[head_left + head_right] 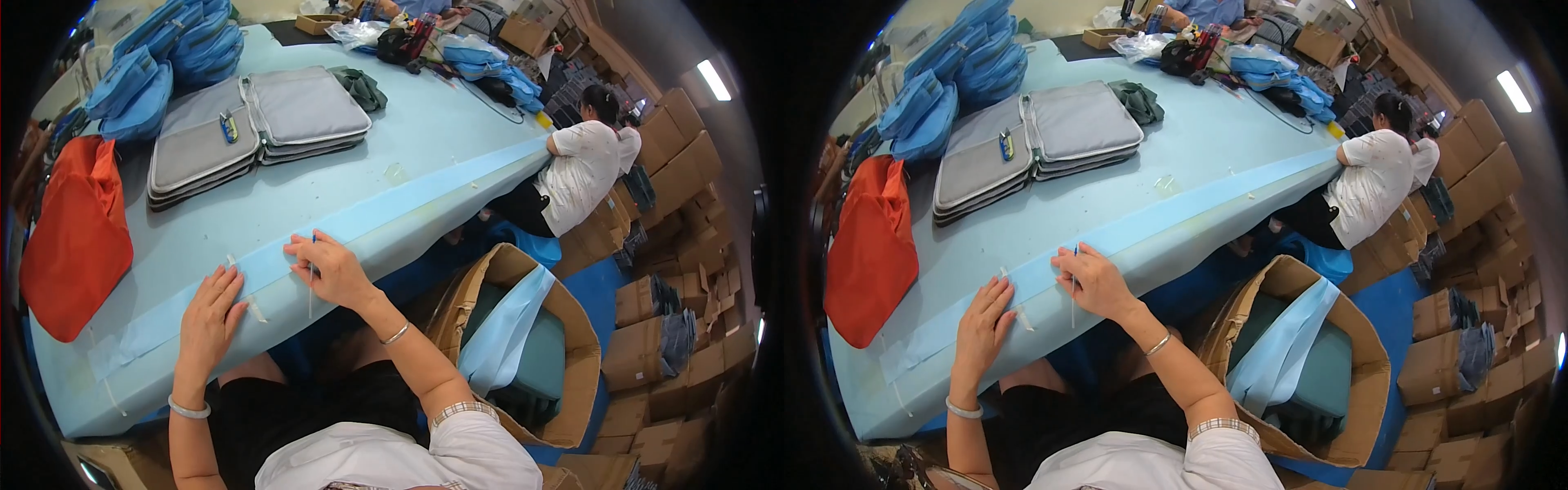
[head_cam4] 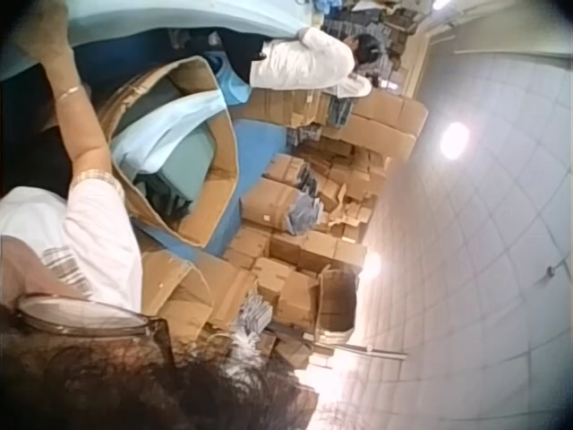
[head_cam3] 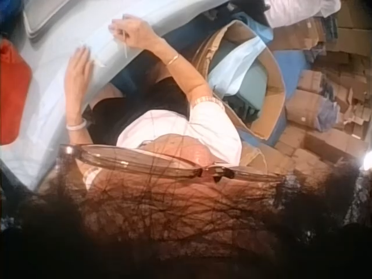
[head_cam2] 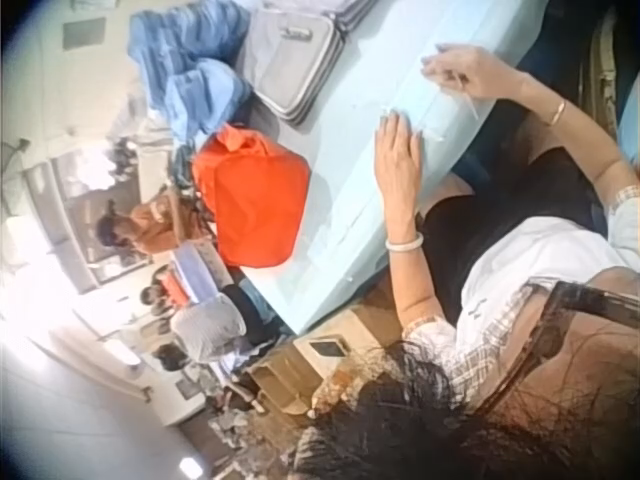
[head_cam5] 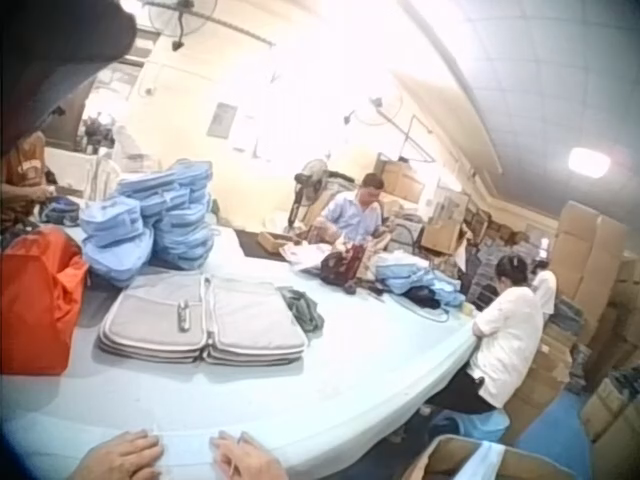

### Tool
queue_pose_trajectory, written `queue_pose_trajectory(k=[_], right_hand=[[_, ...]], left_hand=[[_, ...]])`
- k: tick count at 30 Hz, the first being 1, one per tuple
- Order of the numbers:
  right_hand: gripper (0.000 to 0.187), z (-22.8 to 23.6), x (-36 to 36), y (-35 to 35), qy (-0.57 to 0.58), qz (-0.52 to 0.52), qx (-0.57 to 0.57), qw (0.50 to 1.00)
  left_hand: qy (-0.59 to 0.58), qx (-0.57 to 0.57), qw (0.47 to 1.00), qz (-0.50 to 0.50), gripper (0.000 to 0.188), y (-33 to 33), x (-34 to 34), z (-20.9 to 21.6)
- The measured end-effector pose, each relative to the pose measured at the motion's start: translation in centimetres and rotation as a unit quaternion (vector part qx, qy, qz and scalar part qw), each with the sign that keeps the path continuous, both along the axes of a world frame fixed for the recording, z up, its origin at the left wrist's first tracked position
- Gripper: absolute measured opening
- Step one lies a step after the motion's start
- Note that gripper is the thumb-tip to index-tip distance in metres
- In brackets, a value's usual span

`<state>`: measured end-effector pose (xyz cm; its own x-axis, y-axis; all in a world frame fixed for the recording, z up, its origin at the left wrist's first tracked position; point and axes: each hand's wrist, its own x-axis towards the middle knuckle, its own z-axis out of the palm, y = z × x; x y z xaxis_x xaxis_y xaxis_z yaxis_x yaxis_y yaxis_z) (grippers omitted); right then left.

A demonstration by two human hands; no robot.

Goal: Applying a light blue strip of material to the edge of a padded surface at a workstation.

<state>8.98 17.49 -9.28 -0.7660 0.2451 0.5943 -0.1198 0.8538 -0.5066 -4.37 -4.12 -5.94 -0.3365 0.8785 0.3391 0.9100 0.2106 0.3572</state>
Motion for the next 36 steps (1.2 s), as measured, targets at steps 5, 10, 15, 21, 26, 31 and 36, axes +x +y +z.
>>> queue_pose_trajectory(k=[5,10,15,21,26,31,36], right_hand=[[0.025,0.44,0.19,-0.06,-0.013,0.006,-0.010,1.000],[0.028,0.38,0.47,0.26,-0.017,-0.002,0.012,1.000],[0.029,0.23,0.15,-0.12,0.003,-0.011,0.016,1.000],[0.028,0.30,0.22,-0.04,0.001,-0.030,0.032,0.999],[0.025,0.66,0.25,0.06,-0.005,-0.026,0.024,0.999],[0.014,0.51,0.25,0.07,-0.009,-0.027,0.022,0.999],[0.016,0.49,0.31,-0.04,-0.010,-0.027,0.014,0.999]], left_hand=[[-0.024,0.006,1.000,0.008,0.037,-0.09,0.16,0.36],[-0.019,0.015,1.000,-0.003,0.038,0.28,0.10,-0.25],[-0.013,0.017,1.000,0.006,0.038,-0.04,0.15,-0.30],[-0.012,0.014,1.000,0.011,0.039,0.26,0.13,-0.30],[-0.007,0.013,1.000,0.016,0.039,0.29,0.26,0.02],[-0.011,0.010,1.000,0.015,0.040,0.25,0.19,-0.12],[-0.009,0.007,1.000,0.015,0.041,0.16,0.28,-0.11]])
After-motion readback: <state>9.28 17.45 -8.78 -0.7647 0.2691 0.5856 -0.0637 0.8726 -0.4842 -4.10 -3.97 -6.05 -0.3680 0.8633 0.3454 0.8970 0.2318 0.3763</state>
